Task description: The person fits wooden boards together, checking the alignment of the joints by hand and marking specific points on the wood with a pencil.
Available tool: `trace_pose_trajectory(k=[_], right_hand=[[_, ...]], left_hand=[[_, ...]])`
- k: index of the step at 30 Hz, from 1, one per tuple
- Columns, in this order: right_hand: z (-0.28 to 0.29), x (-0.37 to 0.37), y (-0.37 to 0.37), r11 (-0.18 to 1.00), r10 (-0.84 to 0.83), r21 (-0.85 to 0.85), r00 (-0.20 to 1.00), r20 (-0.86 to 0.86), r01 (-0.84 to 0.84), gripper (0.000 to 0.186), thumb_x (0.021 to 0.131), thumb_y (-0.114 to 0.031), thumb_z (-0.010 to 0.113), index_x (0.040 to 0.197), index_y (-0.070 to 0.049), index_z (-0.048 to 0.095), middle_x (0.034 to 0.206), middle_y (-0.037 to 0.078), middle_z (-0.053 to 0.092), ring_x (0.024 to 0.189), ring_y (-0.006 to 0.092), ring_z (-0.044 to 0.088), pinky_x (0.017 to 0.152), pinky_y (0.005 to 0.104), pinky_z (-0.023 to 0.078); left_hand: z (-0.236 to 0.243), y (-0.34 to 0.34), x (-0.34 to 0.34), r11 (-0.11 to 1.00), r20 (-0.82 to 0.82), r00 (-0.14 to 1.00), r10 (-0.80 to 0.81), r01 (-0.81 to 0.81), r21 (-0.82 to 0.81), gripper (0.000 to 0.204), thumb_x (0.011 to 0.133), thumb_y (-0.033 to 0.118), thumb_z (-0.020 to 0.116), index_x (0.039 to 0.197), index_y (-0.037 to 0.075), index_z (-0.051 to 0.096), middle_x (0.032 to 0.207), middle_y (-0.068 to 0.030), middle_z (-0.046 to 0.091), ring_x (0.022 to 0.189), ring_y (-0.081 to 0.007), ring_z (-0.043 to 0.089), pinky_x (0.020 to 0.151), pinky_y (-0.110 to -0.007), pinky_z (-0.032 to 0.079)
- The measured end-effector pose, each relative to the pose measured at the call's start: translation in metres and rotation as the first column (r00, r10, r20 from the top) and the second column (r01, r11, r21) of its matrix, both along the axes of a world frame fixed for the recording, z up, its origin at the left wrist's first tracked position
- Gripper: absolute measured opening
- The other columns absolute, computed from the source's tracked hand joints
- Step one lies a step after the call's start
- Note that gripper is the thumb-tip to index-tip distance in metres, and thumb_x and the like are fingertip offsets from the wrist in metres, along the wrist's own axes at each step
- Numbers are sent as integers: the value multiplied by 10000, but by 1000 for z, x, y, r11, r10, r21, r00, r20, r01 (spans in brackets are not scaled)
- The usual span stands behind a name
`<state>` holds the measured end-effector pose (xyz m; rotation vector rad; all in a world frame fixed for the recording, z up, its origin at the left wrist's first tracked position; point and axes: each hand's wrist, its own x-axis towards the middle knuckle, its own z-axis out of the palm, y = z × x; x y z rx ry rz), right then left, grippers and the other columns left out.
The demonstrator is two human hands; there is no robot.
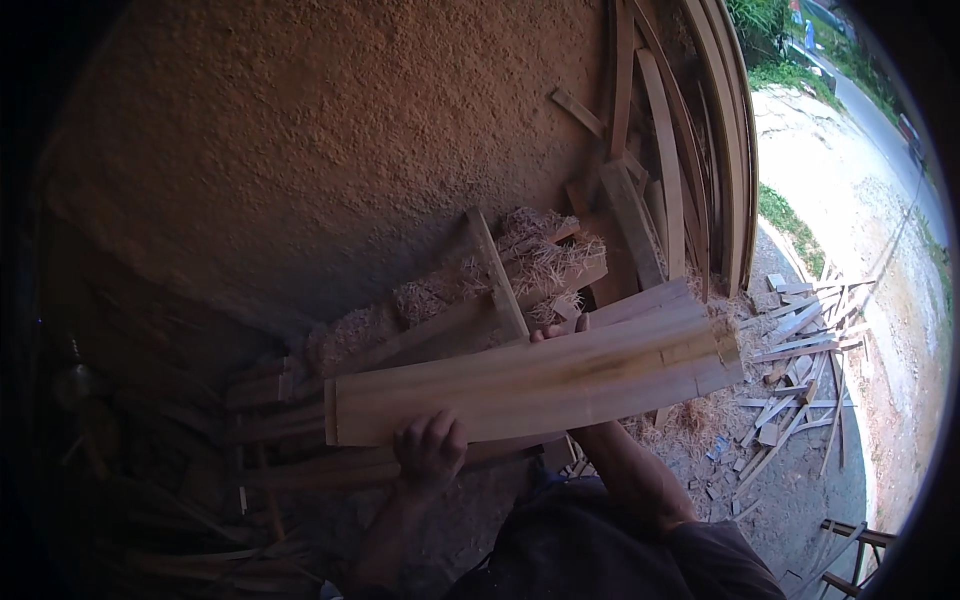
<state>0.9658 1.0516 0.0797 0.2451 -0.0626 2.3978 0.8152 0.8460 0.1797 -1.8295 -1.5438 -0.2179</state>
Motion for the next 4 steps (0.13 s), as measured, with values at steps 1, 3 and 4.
trace_pose_trajectory(k=[1, 3, 4], right_hand=[[-1, 1, -1, 999, 27, 19, 999, -39, -26, 531, 1076, -583, 424, 1233, -112, 613, 1107, 49, 623, 1145, 233, 583, 1097, 443, 450], [0, -4, -2, 996, -32, -78, 998, 60, 37, 519, 1079, -572, 423, 1084, -101, 641, 1036, 66, 643, 1092, 249, 599, 1060, 463, 468], [6, -6, -2, 990, -62, -122, 992, 114, 75, 530, 1081, -566, 422, 1009, -95, 655, 1001, 75, 654, 1066, 257, 606, 1041, 472, 477]], left_hand=[[-2, -1, 0, 1000, 5, 1000, -9, 9, 12, 324, 849, 158, 682, 1147, 166, 555, 1188, -23, 629, 986, -251, 593, 842, -441, 450], [-4, -3, -2, 1000, 37, 999, 1, -2, 14, 349, 830, 132, 690, 1149, 157, 553, 1189, -33, 628, 1013, -256, 595, 856, -440, 455], [-6, -2, -3, 1000, 55, 998, 2, -3, 16, 361, 820, 118, 694, 1150, 153, 552, 1189, -37, 627, 1027, -258, 596, 863, -440, 458]])
